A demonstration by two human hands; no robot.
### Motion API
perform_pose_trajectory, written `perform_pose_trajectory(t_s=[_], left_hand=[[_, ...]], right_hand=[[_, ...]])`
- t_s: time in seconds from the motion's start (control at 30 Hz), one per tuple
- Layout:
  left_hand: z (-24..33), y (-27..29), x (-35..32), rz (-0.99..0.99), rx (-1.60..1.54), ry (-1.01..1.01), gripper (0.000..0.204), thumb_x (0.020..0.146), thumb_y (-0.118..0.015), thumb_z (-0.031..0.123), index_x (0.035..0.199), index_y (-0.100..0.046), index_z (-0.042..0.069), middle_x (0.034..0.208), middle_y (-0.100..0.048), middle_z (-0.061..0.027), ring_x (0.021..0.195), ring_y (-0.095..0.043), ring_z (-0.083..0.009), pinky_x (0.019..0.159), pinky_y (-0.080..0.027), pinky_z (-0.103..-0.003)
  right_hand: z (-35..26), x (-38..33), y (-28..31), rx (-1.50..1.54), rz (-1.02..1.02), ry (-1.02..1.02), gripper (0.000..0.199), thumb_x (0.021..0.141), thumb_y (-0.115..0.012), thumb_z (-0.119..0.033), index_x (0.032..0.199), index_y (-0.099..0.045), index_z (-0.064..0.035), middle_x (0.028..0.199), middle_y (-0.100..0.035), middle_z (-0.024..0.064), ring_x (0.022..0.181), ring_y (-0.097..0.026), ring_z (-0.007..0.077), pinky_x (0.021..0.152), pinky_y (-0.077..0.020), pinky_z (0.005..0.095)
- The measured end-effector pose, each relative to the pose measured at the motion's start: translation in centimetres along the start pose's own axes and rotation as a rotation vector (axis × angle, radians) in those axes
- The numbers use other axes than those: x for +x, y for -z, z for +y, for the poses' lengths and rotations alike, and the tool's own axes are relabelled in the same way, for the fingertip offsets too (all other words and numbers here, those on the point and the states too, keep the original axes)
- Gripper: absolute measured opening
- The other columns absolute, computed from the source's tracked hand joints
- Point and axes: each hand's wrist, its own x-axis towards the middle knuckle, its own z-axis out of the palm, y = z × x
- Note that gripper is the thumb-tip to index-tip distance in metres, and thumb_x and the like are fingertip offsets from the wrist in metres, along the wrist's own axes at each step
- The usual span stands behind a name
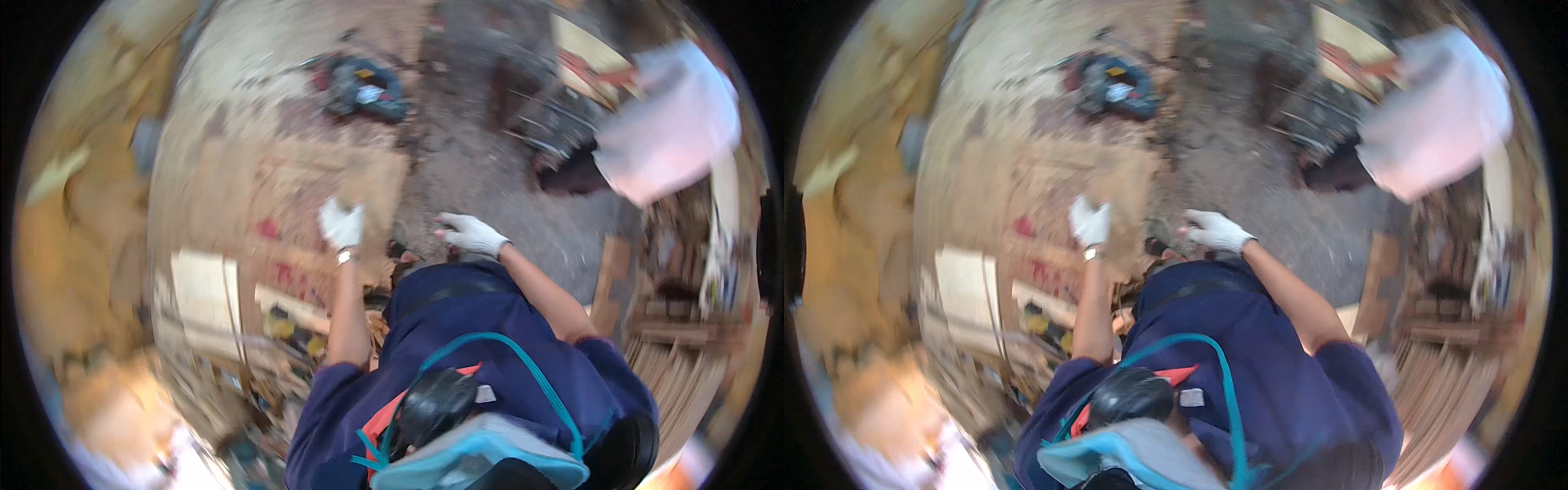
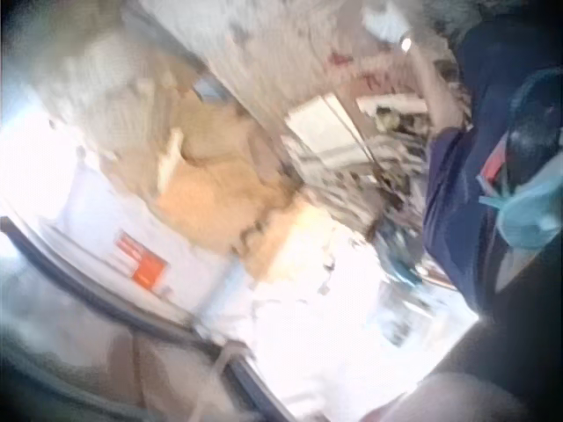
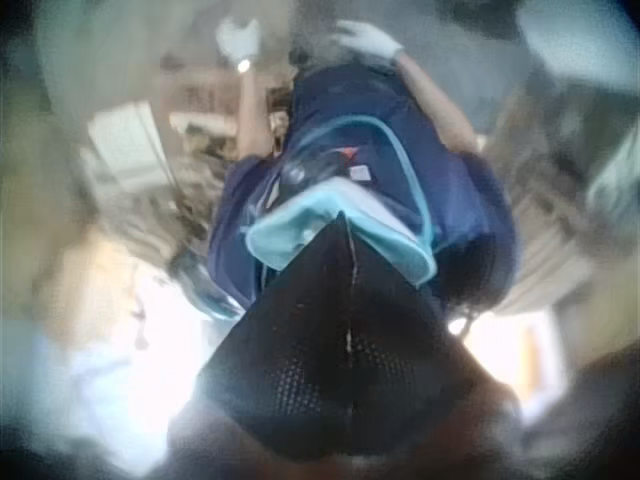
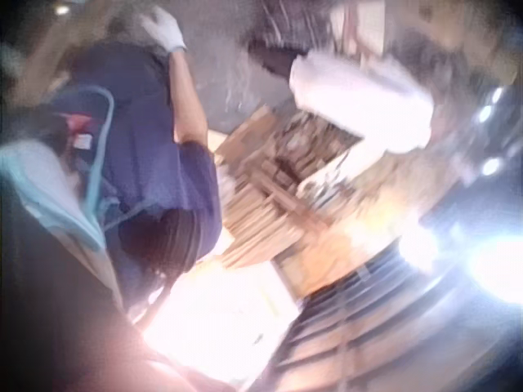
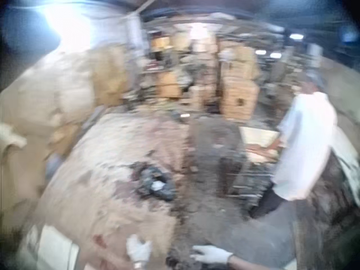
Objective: The person assembles a rectangular wooden frame by arranging planks on a workbench, using a nail gun to fasten joints, and handling a power sander. They move pieces into position, secure them, and briefly sand edges before setting the frame aside.
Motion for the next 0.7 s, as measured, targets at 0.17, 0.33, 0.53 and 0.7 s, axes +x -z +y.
perform_pose_trajectory(t_s=[0.17,0.33,0.53,0.7], left_hand=[[5.7,2.0,-2.2,-0.182,-0.101,0.151,0.070,0.080,-0.072,0.058,0.126,-0.059,0.006,0.121,-0.061,-0.0210,0.119,-0.057,-0.0393,0.104,-0.042,-0.055],[6.1,2.3,-4.7,-0.200,-0.212,0.183,0.075,0.081,-0.072,0.062,0.129,-0.058,0.006,0.123,-0.062,-0.0204,0.119,-0.058,-0.0399,0.103,-0.044,-0.054],[3.8,4.4,-5.1,0.047,-0.585,0.295,0.066,0.084,-0.077,0.052,0.124,-0.062,0.001,0.110,-0.068,-0.0213,0.100,-0.066,-0.0402,0.089,-0.054,-0.046],[-4.0,5.8,-7.1,0.445,-0.551,0.535,0.053,0.088,-0.078,0.036,0.120,-0.062,-0.003,0.113,-0.067,-0.0172,0.097,-0.066,-0.0321,0.091,-0.052,-0.042]], right_hand=[[4.2,4.6,-2.1,0.480,-0.035,-0.371,0.068,0.100,-0.062,-0.053,0.150,-0.045,-0.0085,0.116,-0.067,0.0119,0.085,-0.068,0.0233,0.074,-0.0561,0.0357],[5.5,9.1,-4.2,0.783,-0.048,-0.463,0.056,0.098,-0.066,-0.050,0.134,-0.055,-0.0083,0.116,-0.064,0.0125,0.089,-0.065,0.0265,0.071,-0.0552,0.0408],[6.7,13.1,-6.0,1.155,0.069,-0.361,0.041,0.101,-0.064,-0.039,0.129,-0.061,-0.0084,0.124,-0.067,0.0095,0.110,-0.065,0.0284,0.093,-0.0542,0.0474],[3.0,11.5,-5.7,1.102,0.106,-0.304,0.040,0.099,-0.068,-0.033,0.129,-0.062,-0.0059,0.123,-0.068,0.0077,0.112,-0.065,0.0270,0.096,-0.0533,0.0460]])
